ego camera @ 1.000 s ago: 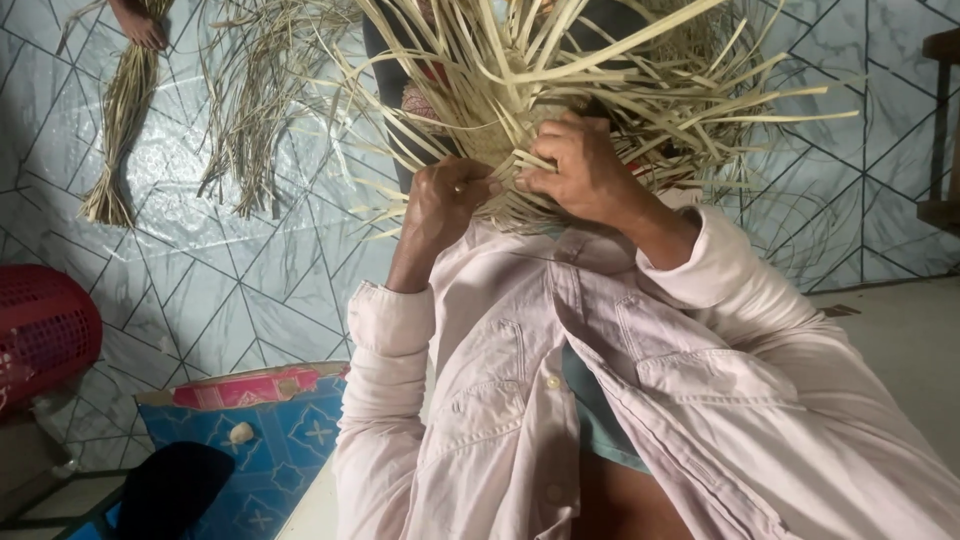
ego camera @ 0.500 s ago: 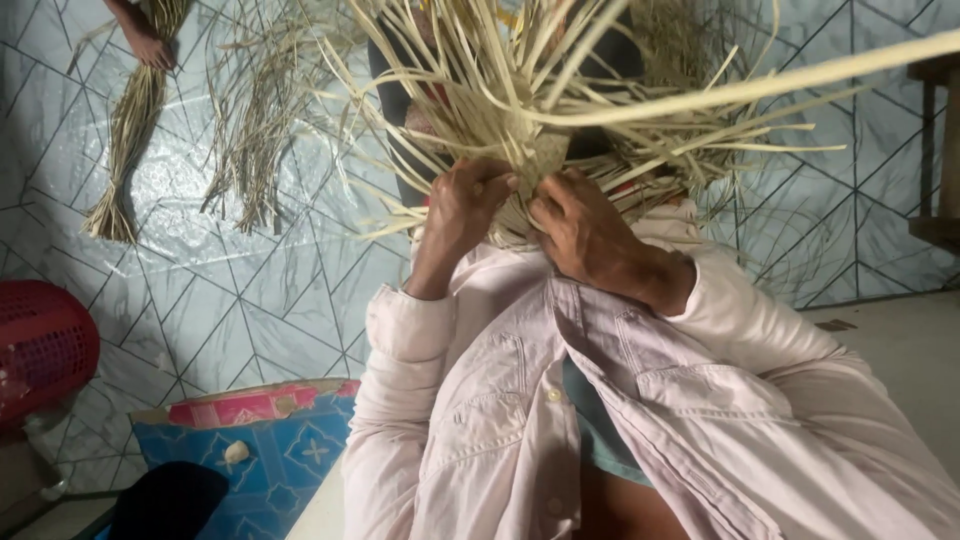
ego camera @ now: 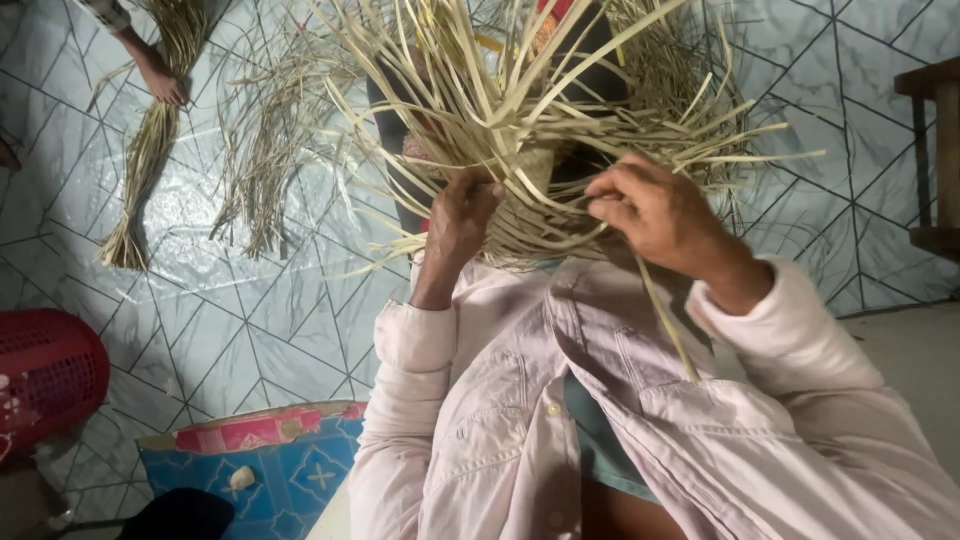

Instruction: Weaving dried palm leaves together to create a handcrafted item on the floor.

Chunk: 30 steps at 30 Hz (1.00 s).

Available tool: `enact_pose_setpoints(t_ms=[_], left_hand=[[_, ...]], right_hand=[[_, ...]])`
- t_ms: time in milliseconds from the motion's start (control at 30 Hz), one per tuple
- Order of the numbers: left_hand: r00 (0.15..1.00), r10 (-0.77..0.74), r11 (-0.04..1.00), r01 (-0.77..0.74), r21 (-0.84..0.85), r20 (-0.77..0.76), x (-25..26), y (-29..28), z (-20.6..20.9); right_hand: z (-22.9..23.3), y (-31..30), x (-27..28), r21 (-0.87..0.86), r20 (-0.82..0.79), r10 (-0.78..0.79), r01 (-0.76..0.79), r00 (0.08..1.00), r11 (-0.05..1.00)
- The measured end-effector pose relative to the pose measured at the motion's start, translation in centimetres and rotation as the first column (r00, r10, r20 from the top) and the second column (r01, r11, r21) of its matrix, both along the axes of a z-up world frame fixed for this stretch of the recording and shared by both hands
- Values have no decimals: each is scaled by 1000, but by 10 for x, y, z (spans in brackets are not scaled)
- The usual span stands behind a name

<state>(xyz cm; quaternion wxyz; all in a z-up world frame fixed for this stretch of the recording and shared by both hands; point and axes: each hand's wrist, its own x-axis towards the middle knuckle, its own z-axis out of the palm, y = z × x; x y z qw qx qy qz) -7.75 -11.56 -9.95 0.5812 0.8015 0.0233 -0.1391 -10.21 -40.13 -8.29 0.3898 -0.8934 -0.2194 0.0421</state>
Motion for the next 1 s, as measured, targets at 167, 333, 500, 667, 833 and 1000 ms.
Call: enact_pose_setpoints(t_ms=[167, 333, 500, 667, 833, 1000], left_hand=[[995, -61, 997, 63, -34, 74, 5, -2, -5], [986, -35, 997, 45, -60, 160, 4, -5, -7], [988, -106, 994, 104, 19, 117, 3, -10, 10], [994, -110, 987, 110, -116, 7, 12, 1, 13], [989, -144, 988, 141, -63, -43, 7, 5, 36], [979, -171, 979, 157, 128, 107, 16, 23, 21]], right_hand=[[-10, 49, 29, 60, 225, -70, 57, 972, 997], [-13, 80, 49, 99, 325, -130, 103, 937, 990], [9, 120, 18, 287, 265, 6, -85, 964, 954], [5, 158, -24, 126, 488, 239, -339, 839, 932], [35, 161, -20, 17, 589, 331, -421, 737, 907], [35, 132, 0, -126, 654, 129, -61, 746, 990]])
